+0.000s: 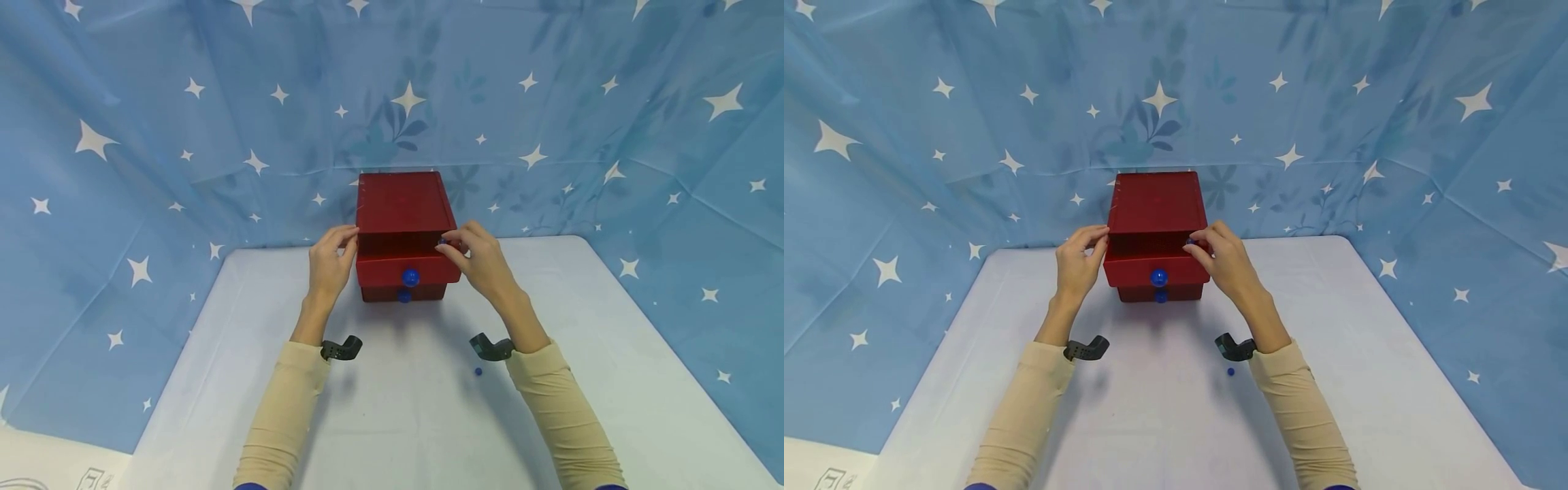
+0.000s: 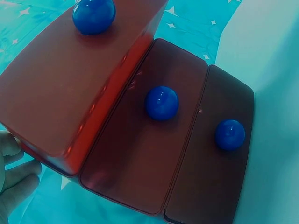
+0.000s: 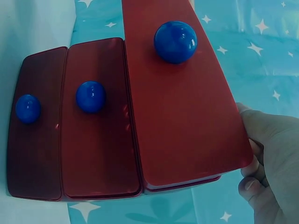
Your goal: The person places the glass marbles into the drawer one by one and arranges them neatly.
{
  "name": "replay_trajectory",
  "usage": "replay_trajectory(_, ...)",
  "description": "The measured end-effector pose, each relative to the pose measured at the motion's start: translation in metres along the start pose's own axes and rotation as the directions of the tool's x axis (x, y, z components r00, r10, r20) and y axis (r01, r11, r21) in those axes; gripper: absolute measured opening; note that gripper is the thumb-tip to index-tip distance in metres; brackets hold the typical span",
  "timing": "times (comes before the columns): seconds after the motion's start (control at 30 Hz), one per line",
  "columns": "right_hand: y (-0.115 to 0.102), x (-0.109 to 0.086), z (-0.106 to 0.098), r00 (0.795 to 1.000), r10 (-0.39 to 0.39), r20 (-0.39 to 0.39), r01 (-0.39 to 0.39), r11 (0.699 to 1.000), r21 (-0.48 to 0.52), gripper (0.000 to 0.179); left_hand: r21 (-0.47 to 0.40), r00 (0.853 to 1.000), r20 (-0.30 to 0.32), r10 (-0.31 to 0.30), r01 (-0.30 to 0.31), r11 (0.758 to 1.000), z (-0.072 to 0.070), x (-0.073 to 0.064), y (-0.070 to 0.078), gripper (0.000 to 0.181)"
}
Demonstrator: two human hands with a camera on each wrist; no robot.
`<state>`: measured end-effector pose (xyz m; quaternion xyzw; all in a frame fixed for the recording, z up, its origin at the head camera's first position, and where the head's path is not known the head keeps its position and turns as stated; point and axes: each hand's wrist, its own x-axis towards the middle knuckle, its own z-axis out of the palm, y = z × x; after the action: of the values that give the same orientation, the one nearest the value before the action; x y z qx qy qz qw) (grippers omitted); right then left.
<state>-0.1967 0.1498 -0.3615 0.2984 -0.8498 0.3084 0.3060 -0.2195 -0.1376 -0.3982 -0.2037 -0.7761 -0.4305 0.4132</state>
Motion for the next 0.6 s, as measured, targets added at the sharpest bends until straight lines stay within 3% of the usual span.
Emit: replay_trajectory(0.6,0.0012,-0.0012,-0.0067,0.999,-0.003,-0.040,0.003,1.000,0.005,0.024,0.009,1.000,0.011,0.008,-0.008,1.000,-0.0002,0.0003,-0.0001,0.018)
